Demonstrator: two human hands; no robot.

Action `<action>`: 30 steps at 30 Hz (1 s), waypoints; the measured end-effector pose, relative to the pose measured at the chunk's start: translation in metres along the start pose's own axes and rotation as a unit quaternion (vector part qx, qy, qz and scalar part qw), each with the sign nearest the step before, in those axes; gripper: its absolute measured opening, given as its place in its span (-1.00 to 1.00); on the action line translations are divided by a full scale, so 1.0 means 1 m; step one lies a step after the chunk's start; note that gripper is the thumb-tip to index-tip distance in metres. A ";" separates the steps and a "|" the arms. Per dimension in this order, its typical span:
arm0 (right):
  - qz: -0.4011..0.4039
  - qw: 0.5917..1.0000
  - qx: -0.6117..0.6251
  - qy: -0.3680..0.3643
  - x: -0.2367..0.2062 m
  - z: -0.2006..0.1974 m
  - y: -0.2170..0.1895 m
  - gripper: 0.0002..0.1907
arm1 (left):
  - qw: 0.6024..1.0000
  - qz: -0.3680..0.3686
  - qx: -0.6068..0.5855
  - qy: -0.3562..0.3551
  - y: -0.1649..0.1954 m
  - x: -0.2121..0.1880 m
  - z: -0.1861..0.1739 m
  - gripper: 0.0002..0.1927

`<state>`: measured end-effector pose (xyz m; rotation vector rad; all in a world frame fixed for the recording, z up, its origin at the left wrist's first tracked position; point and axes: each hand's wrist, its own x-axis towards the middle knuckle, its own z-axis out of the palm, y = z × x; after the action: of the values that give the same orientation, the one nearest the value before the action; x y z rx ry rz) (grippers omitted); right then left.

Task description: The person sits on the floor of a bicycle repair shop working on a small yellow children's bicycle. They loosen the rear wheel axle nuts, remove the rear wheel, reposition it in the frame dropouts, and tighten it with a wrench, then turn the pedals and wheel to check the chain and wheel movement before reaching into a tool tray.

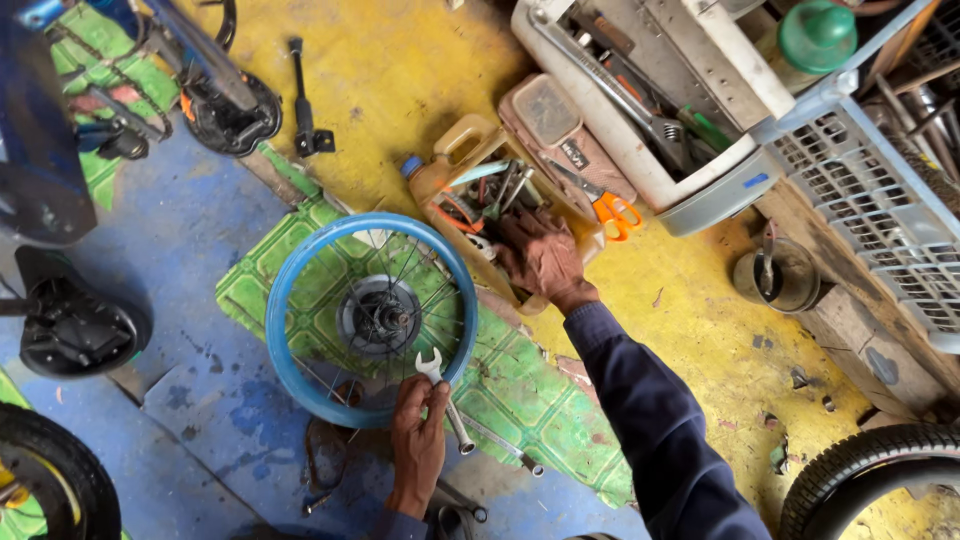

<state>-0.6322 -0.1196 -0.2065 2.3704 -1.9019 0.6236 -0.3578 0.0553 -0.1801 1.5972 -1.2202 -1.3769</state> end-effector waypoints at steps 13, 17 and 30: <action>0.092 0.981 0.151 0.078 0.000 -0.029 -0.015 -0.66 | 0.998 -0.027 -0.064 -0.006 0.014 -0.008 -0.008 -0.71; 0.055 0.981 0.146 0.120 0.006 -0.044 -0.027 -0.64 | 0.998 -0.038 -0.039 0.020 0.034 -0.023 -0.021 -0.72; -0.124 0.947 0.218 0.201 0.006 -0.158 -0.190 -0.79 | 0.961 0.165 -0.197 0.105 0.119 -0.067 -0.099 -0.87</action>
<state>-0.4962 -0.0343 -0.0180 2.3977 -1.3741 1.4934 -0.2860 0.0730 -0.0286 1.1666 -0.9599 -1.1197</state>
